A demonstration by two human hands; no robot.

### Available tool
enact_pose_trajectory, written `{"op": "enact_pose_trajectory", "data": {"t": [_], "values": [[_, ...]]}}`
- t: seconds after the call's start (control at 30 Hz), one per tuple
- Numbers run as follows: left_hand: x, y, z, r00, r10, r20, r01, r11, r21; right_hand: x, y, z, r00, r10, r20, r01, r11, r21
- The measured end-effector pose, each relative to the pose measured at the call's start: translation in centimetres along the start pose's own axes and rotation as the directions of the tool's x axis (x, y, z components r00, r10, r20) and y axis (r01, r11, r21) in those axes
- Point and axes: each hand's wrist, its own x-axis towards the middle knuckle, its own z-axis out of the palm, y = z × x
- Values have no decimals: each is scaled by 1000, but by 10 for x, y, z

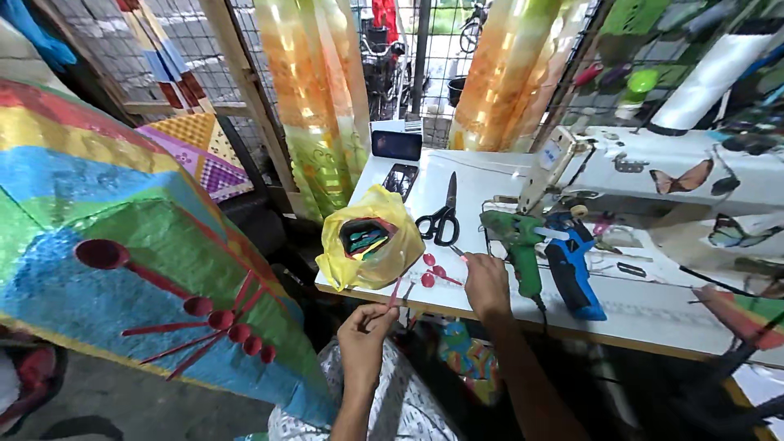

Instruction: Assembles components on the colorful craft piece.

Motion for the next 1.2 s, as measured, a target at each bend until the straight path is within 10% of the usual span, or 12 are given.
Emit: {"op": "enact_pose_trajectory", "data": {"t": [0.33, 0.5, 1.2], "values": [[-5, 16, -9, 999, 36, 21, -36, 999, -29, -34, 9, -14, 964, -105, -246, 181, 933, 312], [-13, 14, -1, 945, 323, 44, -326, 937, 125, -63, -16, -30, 996, -64, -62, 89, 779, 621], [-25, 9, 1, 539, 800, 262, -763, 333, 554, -77, -50, -26, 940, -221, -261, 332, 775, 538]]}}
